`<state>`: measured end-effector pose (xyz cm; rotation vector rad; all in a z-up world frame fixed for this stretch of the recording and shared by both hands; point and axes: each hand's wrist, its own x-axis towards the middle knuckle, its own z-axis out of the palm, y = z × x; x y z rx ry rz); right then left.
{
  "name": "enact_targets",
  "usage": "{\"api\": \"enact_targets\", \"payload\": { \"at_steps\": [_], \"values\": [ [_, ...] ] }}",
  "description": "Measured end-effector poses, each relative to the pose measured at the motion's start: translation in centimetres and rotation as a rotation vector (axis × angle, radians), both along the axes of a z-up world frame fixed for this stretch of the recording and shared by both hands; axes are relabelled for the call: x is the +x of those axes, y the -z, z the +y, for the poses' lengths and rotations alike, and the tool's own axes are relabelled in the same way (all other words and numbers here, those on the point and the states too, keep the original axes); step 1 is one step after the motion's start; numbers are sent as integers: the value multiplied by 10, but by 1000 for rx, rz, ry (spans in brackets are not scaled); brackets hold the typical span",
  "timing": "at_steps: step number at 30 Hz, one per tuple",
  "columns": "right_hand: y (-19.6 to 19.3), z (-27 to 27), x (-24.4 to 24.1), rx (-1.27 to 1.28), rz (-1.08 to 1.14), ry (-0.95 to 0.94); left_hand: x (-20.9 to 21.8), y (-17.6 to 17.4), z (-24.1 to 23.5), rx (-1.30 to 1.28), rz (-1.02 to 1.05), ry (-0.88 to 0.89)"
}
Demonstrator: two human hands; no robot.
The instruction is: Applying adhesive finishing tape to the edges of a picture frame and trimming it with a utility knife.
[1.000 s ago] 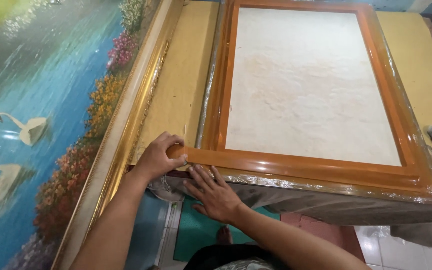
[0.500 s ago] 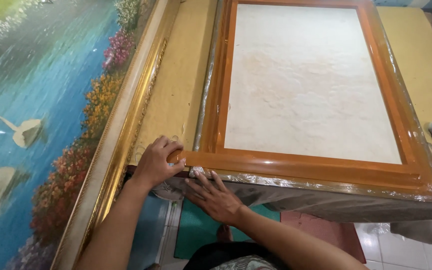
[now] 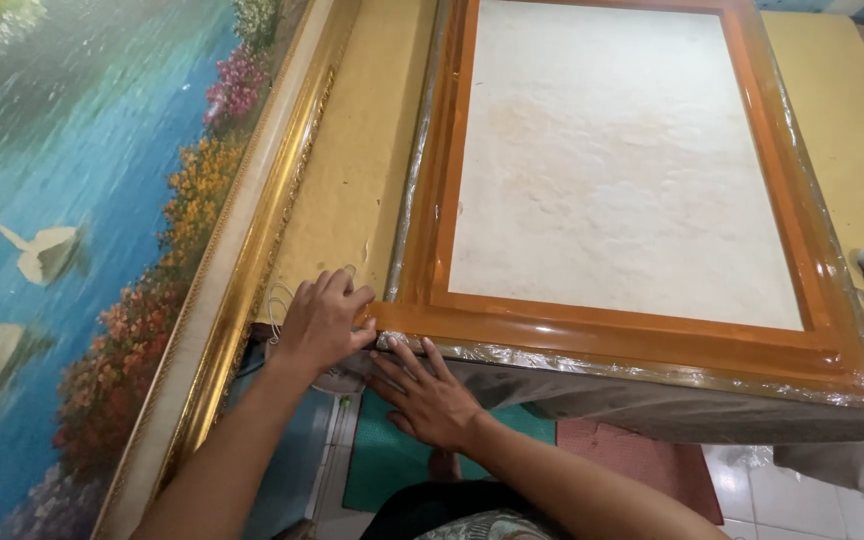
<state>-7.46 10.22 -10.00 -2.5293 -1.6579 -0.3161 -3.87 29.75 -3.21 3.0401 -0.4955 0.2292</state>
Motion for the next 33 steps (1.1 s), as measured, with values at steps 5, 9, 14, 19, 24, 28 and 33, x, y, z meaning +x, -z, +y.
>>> {"api": "enact_targets", "payload": {
  "at_steps": [5,9,14,19,24,28,33],
  "values": [
    [-3,0,-1,49,10,9,1,2,-7,96,-30,-38],
    [-8,2,-3,80,101,10,-2,-3,-15,94,-8,-82],
    [-37,-1,0,314,222,44,-8,-10,-26,26,85,-329],
    [-36,-7,5,386,15,196,-18,20,-23,-145,-130,-361],
    [-54,-24,-7,429,9,142,-18,18,-29,-161,-127,-402],
    [-54,-37,5,287,75,405,-17,20,-29,-155,-157,-412],
    [-36,-91,18,121,-10,559,-19,18,-33,-151,-149,-447]
  ]
}}
